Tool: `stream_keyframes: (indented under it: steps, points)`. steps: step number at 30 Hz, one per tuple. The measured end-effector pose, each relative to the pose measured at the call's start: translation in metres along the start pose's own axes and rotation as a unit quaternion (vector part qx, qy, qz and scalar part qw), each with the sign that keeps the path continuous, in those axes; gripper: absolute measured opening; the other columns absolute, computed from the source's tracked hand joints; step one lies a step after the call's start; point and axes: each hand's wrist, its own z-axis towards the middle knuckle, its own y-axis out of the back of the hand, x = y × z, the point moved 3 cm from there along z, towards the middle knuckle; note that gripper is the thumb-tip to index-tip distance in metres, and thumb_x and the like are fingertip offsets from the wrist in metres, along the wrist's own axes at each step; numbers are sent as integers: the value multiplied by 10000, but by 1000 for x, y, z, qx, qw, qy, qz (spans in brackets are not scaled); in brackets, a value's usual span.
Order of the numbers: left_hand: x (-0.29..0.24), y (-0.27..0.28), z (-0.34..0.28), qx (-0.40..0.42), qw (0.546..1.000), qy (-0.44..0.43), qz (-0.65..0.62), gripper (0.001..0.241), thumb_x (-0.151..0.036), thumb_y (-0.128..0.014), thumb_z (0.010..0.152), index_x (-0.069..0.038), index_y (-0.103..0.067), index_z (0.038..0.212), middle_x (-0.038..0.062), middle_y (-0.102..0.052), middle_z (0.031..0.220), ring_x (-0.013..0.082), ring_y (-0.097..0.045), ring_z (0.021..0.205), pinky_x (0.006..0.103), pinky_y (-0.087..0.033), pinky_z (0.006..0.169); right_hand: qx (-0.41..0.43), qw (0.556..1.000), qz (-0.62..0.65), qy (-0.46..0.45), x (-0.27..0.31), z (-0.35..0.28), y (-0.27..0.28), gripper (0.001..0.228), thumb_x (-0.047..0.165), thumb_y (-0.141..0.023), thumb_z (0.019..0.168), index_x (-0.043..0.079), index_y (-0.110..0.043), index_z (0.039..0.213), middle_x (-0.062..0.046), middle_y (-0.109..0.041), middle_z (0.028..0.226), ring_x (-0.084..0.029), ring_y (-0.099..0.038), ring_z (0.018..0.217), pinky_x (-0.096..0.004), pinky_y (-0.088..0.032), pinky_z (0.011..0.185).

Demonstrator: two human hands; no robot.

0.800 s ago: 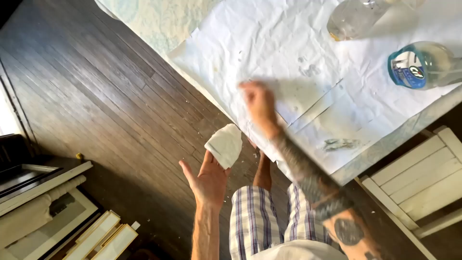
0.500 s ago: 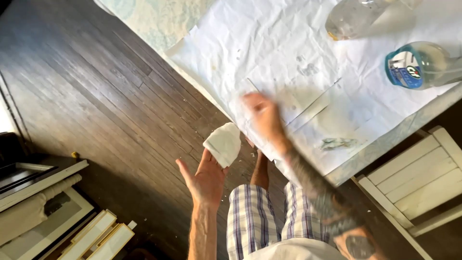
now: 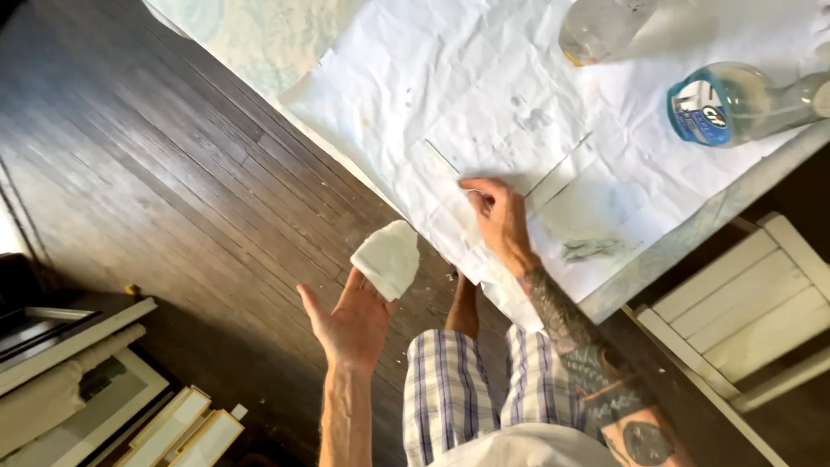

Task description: Clean a piece of glass using a spray bottle and paper towels

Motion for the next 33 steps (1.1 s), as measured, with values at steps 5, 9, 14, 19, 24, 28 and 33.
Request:
stream_keyframes:
  steps: [5, 9, 14, 19, 24, 28, 33]
  points:
    - [0, 1, -3, -56, 997, 25, -42, 1148, -875, -272, 769, -42, -347, 1557, 228, -398, 1590, 456, -430, 1427, 611, -290, 1210, 63, 993, 93, 22, 85, -75, -42, 215, 47, -709, 889, 147, -796, 1058, -94, -773, 1020, -282, -732, 1021, -382, -593, 877]
    - [3, 13, 1, -52, 985, 32, -164, 1098, -843, -459, 776, -26, -422, 1508, 221, -454, 1544, 449, -494, 1376, 608, -368, 1167, 197, 947, 254, 14, 130, -95, -23, 230, 35, -760, 853, 143, -817, 1048, -73, -779, 1088, -220, -721, 1077, -374, -590, 957]
    - [1, 19, 7, -24, 999, 26, -15, 1115, -889, -263, 758, -95, -420, 1524, 177, -497, 1504, 405, -523, 1346, 571, -382, 1124, 8, 999, -18, 51, -18, -18, 14, 147, 86, -637, 984, 122, -767, 1042, -98, -771, 1036, -283, -716, 993, -371, -551, 872]
    - [1, 6, 0, 26, 996, 32, -74, 1034, -899, -322, 777, -120, -536, 1424, 151, -614, 1388, 373, -608, 1240, 548, -458, 1035, 58, 991, 38, -112, 89, -87, -2, 239, 177, -584, 993, 171, -764, 1150, -97, -744, 1143, -303, -669, 1142, -435, -508, 1015]
    - [1, -4, -2, -2, 998, 37, -41, 1111, -869, -255, 785, -77, -358, 1558, 178, -371, 1632, 422, -395, 1474, 563, -282, 1211, 164, 808, 479, -301, 158, -113, 5, 262, 93, -548, 967, 83, -750, 1134, -14, -717, 1098, -133, -660, 998, -261, -520, 966]
    - [3, 5, 3, 48, 999, -7, 1, 1153, -879, -233, 823, -34, -242, 1607, 275, -234, 1663, 504, -290, 1504, 646, -216, 1208, -2, 1000, -9, 11, -14, -28, 12, 240, 94, -661, 955, 197, -776, 1139, -35, -772, 1038, -230, -727, 930, -316, -571, 804]
    - [17, 41, 21, 66, 997, 12, -49, 1157, -911, -273, 817, -74, -251, 1616, 195, -249, 1680, 432, -261, 1534, 596, -176, 1239, 51, 837, 398, -372, 131, -94, -21, 216, 219, -594, 969, 196, -763, 1102, 69, -746, 1021, -90, -639, 901, -274, -526, 883]
